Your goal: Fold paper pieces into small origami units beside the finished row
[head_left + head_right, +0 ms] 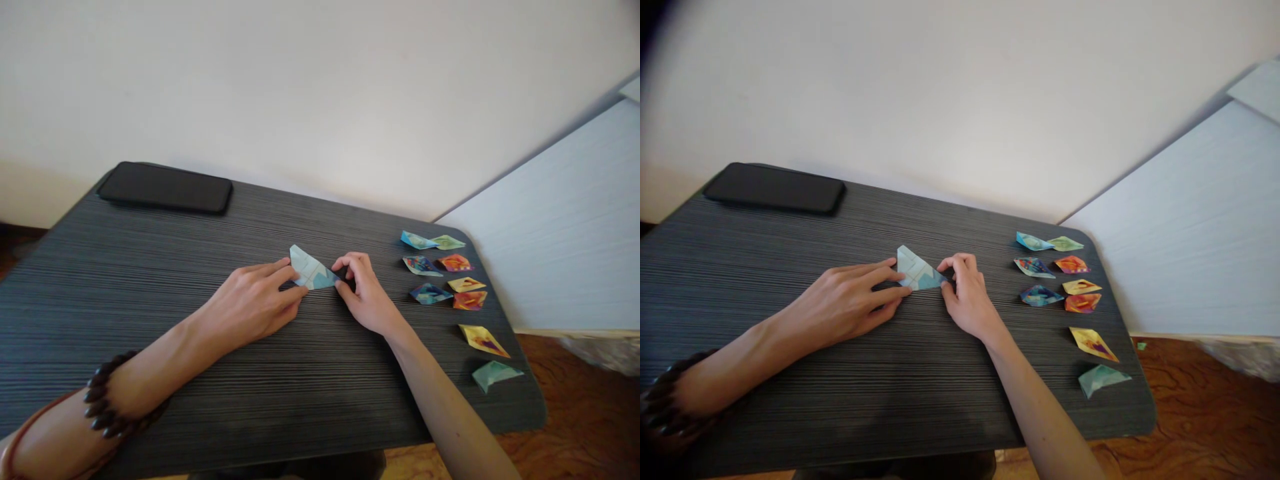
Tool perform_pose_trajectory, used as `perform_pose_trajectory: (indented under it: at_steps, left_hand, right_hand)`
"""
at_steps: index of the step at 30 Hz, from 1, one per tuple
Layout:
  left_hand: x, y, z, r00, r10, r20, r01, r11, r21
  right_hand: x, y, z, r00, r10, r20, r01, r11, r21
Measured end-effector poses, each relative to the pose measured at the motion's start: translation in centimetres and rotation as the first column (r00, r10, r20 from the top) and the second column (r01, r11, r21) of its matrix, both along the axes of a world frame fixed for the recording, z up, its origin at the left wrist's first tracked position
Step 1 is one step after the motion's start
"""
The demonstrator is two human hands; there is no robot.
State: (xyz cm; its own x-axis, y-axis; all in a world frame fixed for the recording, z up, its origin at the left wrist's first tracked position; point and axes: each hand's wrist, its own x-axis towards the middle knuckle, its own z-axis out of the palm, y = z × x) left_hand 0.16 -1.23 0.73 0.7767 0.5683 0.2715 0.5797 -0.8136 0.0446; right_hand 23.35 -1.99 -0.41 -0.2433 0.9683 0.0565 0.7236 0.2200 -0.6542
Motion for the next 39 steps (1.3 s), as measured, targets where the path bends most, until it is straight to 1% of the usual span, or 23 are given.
perform_pose_trajectory:
  at_steps: [4, 7, 10, 12, 13, 15, 18, 20, 25, 28, 33, 35, 39]
  left_hand:
    - [0.0, 0.1, 0.1, 1.0, 0.009, -0.007, -0.009, 1.0, 0.0]
    - [0.1, 0.4, 0.0, 1.0, 0.021, -0.002, -0.021, 0.999, -0.046]
    - [0.2, 1.0, -0.6, 0.996, 0.045, 0.074, -0.035, 0.991, -0.128]
    - [0.2, 1.3, -1.1, 0.983, 0.105, 0.149, -0.079, 0.983, -0.167]
    - [0.2, 1.5, -1.3, 0.978, 0.13, 0.163, -0.1, 0.979, -0.179]
    - [0.0, 1.7, -1.5, 0.978, 0.152, 0.144, -0.124, 0.974, -0.188]
    - [0.0, 1.8, -1.5, 0.986, 0.127, 0.107, -0.103, 0.973, -0.208]
    - [0.1, 1.7, -1.4, 0.985, 0.13, 0.112, -0.102, 0.968, -0.228]
    - [0.3, 1.6, -1.3, 0.972, 0.182, 0.146, -0.138, 0.953, -0.27]
    - [-0.1, 1.9, -1.4, 0.97, 0.167, 0.175, -0.106, 0.943, -0.315]
    - [-1.0, 2.9, -1.6, 0.968, 0.101, 0.231, 0.001, 0.914, -0.406]
    - [-1.1, 3.1, -1.6, 0.967, 0.104, 0.234, 0.003, 0.91, -0.416]
    - [-0.8, 2.9, -1.4, 0.965, 0.143, 0.219, -0.034, 0.898, -0.439]
  right_hand:
    - [-0.2, -0.3, -0.2, 1.0, -0.002, 0.009, 0.002, 0.999, 0.034]
    - [-0.8, -0.7, -0.6, 0.996, -0.032, 0.085, 0.021, 0.991, 0.13]
    - [-1.4, -0.9, -0.9, 0.986, -0.036, 0.166, 0.002, 0.979, 0.205]
    - [-1.5, -0.9, -1.0, 0.984, -0.022, 0.176, -0.017, 0.975, 0.219]
    - [-1.5, -0.9, -1.0, 0.984, -0.012, 0.175, -0.028, 0.975, 0.222]
    - [-1.4, -0.8, -0.9, 0.985, 0.01, 0.173, -0.049, 0.974, 0.222]
    - [-1.3, -0.8, -0.7, 0.986, 0.043, 0.159, -0.077, 0.974, 0.215]
    - [-1.4, -0.8, -0.6, 0.987, 0.067, 0.144, -0.097, 0.973, 0.211]
    - [-1.5, -0.8, -0.5, 0.987, 0.124, 0.102, -0.143, 0.969, 0.204]
    - [-1.4, -0.7, -0.6, 0.989, 0.123, 0.084, -0.138, 0.971, 0.193]
    - [-1.1, -0.5, -0.6, 0.989, 0.127, 0.073, -0.138, 0.974, 0.179]
    - [-1.1, -0.5, -0.5, 0.989, 0.131, 0.072, -0.142, 0.974, 0.177]
    - [-1.3, -0.7, -0.2, 0.988, 0.133, 0.073, -0.143, 0.975, 0.171]
